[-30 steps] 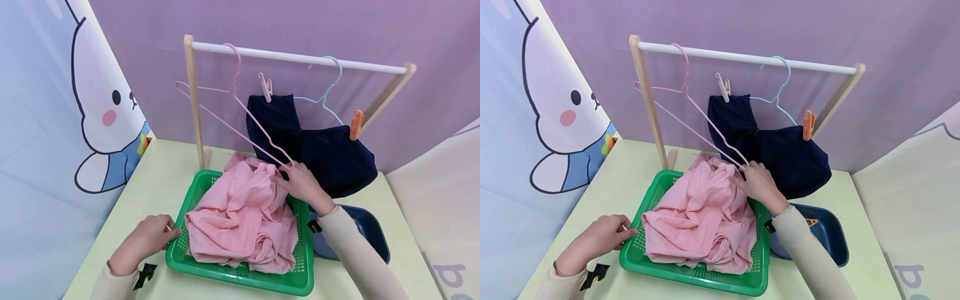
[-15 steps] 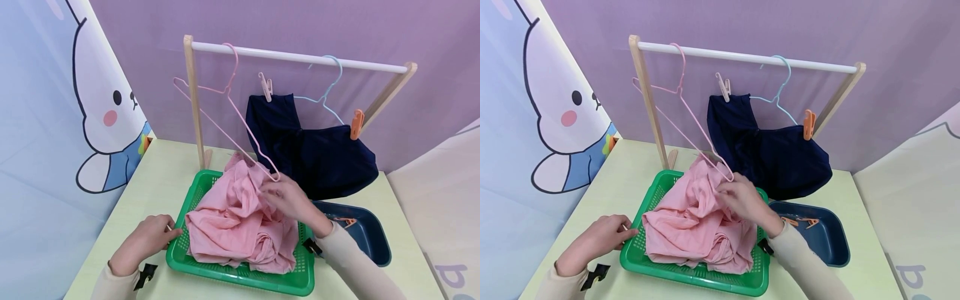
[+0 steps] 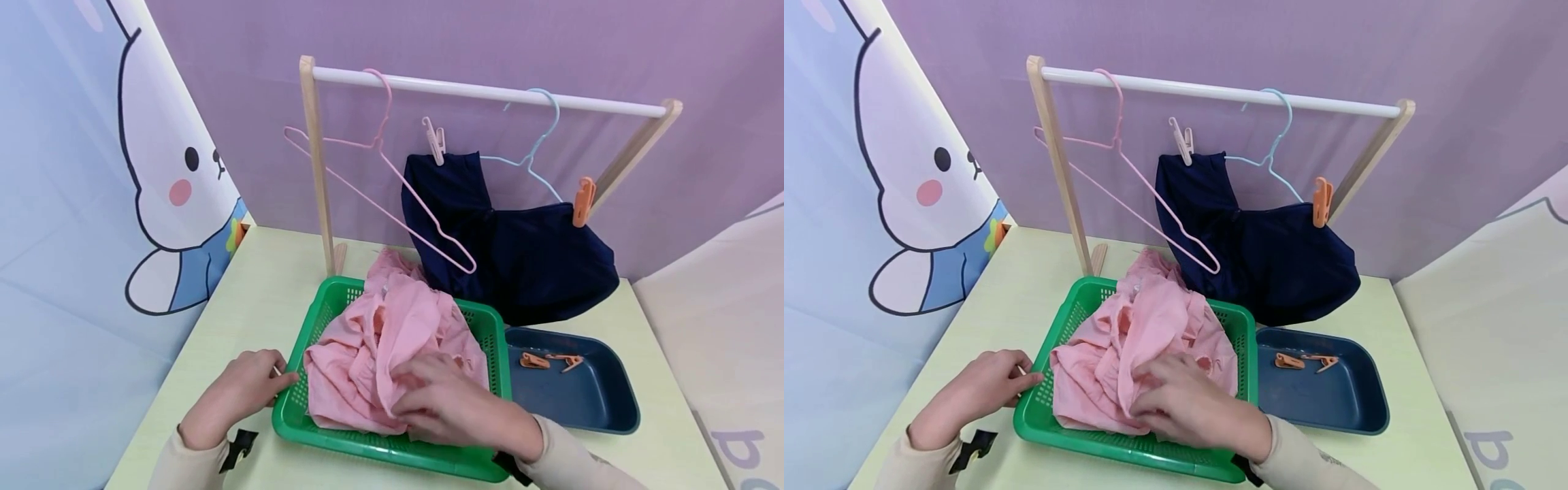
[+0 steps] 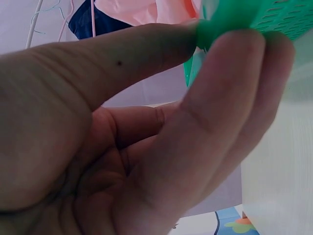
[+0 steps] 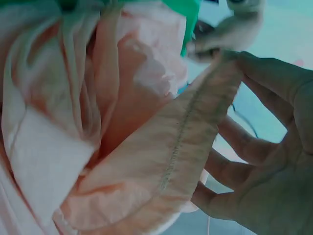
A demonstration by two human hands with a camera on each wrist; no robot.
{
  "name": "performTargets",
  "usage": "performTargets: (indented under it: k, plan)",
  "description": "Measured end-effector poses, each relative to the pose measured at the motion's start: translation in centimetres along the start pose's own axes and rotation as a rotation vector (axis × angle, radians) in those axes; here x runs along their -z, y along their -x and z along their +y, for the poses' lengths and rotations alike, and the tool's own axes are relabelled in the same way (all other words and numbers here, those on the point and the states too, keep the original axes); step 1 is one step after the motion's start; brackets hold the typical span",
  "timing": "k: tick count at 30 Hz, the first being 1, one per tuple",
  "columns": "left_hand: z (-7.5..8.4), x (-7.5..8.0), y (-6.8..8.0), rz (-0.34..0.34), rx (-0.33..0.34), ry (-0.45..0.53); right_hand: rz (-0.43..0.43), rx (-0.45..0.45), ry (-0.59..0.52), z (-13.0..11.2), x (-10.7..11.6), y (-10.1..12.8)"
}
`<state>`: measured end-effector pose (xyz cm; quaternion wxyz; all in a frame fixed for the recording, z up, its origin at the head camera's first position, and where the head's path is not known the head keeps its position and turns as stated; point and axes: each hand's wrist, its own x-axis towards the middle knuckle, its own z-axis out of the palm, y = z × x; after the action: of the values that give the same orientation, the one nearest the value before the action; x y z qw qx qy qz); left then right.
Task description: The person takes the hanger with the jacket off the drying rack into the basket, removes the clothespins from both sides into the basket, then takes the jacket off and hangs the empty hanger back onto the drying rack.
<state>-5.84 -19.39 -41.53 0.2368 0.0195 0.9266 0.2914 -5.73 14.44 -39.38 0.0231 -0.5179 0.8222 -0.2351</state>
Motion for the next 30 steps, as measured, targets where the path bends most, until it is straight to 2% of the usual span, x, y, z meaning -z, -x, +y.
performTargets:
  k: [8, 16, 20, 23, 27, 30]
  plan:
    - [0.1, 0.1, 0.0, -0.004, 0.006, 0.003, -0.198, 0.055, 0.106, -1.0, -1.8, -0.1]
    - [0.1, 0.1, 0.1, -0.013, 0.021, 0.007, -0.230, 0.066, 0.120, -0.9, -0.9, 0.0]
    - [0.0, 0.0, 0.0, -0.013, 0.021, 0.004, -0.178, 0.058, 0.129, -0.1, 1.0, 0.1]
    - [0.0, 0.0, -0.1, -0.012, 0.019, -0.002, -0.092, -0.007, 0.175, 1.3, 3.0, -0.1]
    - [0.0, 0.0, -0.1, -0.008, 0.014, -0.008, 0.044, -0.151, 0.243, 5.0, 4.9, -0.7]
    - [0.0, 0.0, 0.0, -0.005, 0.011, -0.009, 0.131, -0.257, 0.336, 8.4, 5.1, -1.5]
